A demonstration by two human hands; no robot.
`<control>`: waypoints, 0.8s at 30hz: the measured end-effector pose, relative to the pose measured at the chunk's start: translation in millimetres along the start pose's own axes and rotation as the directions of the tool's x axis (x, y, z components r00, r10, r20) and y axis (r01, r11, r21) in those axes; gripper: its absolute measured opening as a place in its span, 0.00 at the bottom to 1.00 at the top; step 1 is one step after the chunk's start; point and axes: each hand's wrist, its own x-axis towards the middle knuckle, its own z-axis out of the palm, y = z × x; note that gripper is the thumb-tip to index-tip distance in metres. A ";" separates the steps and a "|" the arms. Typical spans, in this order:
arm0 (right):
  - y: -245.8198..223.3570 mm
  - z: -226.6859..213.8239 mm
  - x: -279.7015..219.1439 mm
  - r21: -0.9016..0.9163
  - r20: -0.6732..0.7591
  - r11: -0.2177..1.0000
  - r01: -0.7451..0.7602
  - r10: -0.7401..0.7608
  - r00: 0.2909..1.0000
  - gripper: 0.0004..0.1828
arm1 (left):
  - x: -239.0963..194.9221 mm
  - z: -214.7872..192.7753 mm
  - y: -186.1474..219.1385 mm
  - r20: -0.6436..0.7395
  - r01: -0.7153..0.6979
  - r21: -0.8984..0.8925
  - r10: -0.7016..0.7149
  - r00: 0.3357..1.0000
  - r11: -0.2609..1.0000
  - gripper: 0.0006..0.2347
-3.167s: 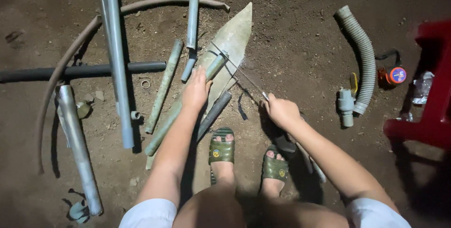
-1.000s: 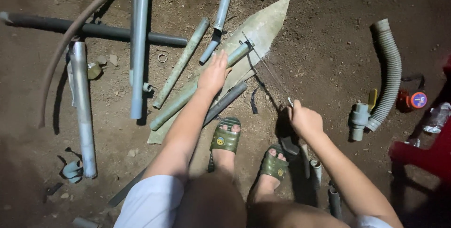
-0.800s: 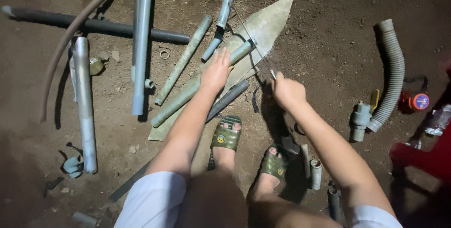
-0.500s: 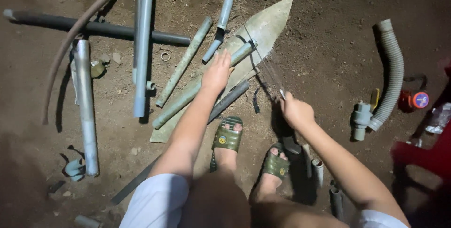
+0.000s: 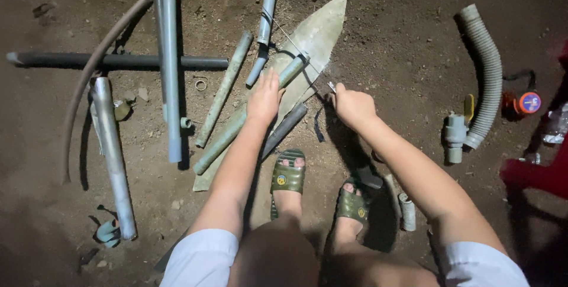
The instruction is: The person sits on the ground and uses a hand saw to cut a short metal pipe that is resting on a shovel blade. They hold the pipe steady with one hand while sawing with the other, eventually cutting through the pipe.
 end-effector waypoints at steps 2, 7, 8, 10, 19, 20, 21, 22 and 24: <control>7.4 6.6 -30.4 -0.022 0.010 1.000 -0.010 0.010 1.000 0.18 | -2.2 -2.1 -1.3 0.000 0.001 -0.004 -0.001 1.000 1.000 0.26; 43.5 23.5 -104.7 -0.035 0.090 0.996 -0.086 0.089 0.992 0.17 | 2.2 -7.0 -4.1 0.009 0.019 -0.034 -0.018 1.000 0.999 0.26; 52.1 31.5 -110.0 -0.078 0.078 0.992 -0.096 0.102 0.992 0.17 | 0.8 -8.2 -2.8 0.012 0.013 -0.042 -0.012 1.000 0.999 0.26; 56.7 37.3 -107.5 -0.121 0.068 0.987 -0.108 0.117 0.991 0.16 | -0.8 -8.8 -0.8 0.019 0.006 -0.052 -0.005 1.000 0.999 0.26; 21.7 40.3 7.4 -0.123 -0.126 0.991 0.050 -0.066 0.990 0.13 | -1.7 -23.1 6.7 0.020 0.027 -0.058 -0.026 0.999 0.998 0.25; 20.1 36.9 -2.2 -0.120 -0.137 0.992 0.046 -0.063 0.989 0.13 | -2.2 -19.3 6.0 0.020 0.031 -0.055 -0.030 0.999 0.998 0.26; 18.3 33.4 -11.4 -0.117 -0.147 0.992 0.042 -0.060 0.987 0.13 | -2.5 -15.4 4.9 0.020 0.035 -0.051 -0.034 0.999 0.998 0.26; 25.2 37.0 -29.0 -0.119 -0.149 0.992 0.040 -0.058 0.987 0.13 | -1.3 -17.0 5.5 0.018 0.033 -0.053 -0.032 0.999 0.998 0.26; 37.2 45.2 -65.2 -0.250 -0.128 0.968 0.011 -0.044 0.991 0.11 | -1.4 -20.5 5.8 0.004 0.026 -0.025 -0.026 1.000 0.999 0.26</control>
